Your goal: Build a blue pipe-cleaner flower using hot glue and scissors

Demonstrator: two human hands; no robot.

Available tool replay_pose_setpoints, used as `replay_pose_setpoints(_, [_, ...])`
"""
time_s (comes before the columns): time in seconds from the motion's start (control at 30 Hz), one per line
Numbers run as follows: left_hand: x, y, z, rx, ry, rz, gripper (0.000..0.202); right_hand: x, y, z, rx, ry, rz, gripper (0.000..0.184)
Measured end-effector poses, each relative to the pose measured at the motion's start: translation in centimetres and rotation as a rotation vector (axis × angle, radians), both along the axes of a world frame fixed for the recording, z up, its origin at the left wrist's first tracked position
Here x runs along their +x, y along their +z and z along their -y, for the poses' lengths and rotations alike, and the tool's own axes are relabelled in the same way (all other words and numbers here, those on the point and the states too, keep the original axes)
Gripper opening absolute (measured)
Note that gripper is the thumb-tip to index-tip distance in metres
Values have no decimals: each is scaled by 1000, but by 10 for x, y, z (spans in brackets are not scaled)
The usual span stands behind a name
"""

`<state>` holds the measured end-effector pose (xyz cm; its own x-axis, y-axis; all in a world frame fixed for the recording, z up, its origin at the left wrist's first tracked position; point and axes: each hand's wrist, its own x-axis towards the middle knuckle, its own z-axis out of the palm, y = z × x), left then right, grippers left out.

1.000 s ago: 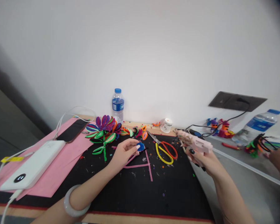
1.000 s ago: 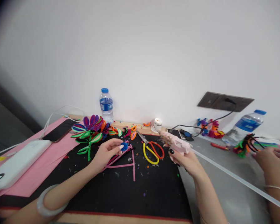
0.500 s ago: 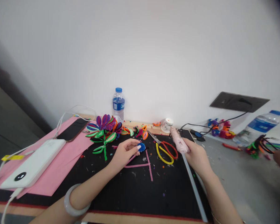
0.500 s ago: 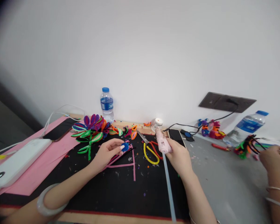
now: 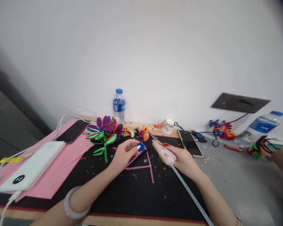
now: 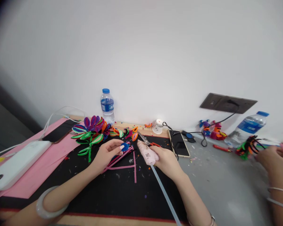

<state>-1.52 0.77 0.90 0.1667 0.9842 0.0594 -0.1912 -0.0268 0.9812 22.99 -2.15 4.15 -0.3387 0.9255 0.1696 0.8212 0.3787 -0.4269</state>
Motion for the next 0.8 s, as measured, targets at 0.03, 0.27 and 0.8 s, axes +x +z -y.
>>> replay_pose_setpoints(0.03, [0,0,0,11,4,0,20,-3,0,-2,-19,6,-41,28])
replay_pose_setpoints(0.27, [0,-3,-1,-1,-21,31,21,-10,-9,-8,-231,-70,-471,18])
replay_pose_setpoints(0.8, [2,-9,1,36,-150,25,18,-10,-36,0,-529,91,-855,39])
